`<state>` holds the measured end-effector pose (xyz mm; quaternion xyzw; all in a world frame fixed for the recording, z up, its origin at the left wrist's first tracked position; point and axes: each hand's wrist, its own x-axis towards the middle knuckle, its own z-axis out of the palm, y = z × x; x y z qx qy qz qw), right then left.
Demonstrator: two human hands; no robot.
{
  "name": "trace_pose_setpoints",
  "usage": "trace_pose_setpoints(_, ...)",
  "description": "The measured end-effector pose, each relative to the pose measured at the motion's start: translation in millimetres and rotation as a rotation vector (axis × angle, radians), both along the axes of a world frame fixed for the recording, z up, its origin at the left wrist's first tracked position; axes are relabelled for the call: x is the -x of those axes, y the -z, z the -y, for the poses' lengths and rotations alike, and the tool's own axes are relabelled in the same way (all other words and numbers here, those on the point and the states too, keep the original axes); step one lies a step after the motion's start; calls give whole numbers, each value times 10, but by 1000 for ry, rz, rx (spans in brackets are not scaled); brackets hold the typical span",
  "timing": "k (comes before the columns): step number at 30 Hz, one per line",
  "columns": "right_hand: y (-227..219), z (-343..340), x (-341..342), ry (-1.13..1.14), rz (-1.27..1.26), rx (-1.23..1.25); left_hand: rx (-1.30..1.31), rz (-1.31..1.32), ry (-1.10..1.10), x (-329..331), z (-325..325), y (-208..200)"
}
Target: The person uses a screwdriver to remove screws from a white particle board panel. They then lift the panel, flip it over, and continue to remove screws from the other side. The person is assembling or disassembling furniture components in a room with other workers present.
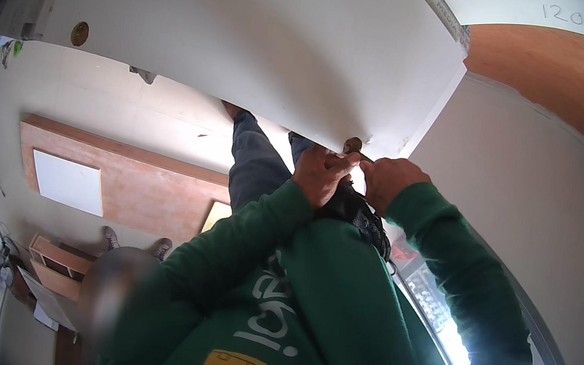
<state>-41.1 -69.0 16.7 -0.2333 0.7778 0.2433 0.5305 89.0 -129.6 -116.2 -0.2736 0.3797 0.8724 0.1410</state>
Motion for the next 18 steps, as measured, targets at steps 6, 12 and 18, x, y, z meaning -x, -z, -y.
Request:
trace_pose_setpoints(6,1,-180,-13,133,59,65,-122,-105,-34,-116,-41,108)
trace_pose_setpoints(12,36,-140,74,151,152,53,-128,-111,-59,-104,-17,57)
trace_pose_setpoints(18,98,-103,47,-182,148,19,-113,14,-27,-70,-4,22)
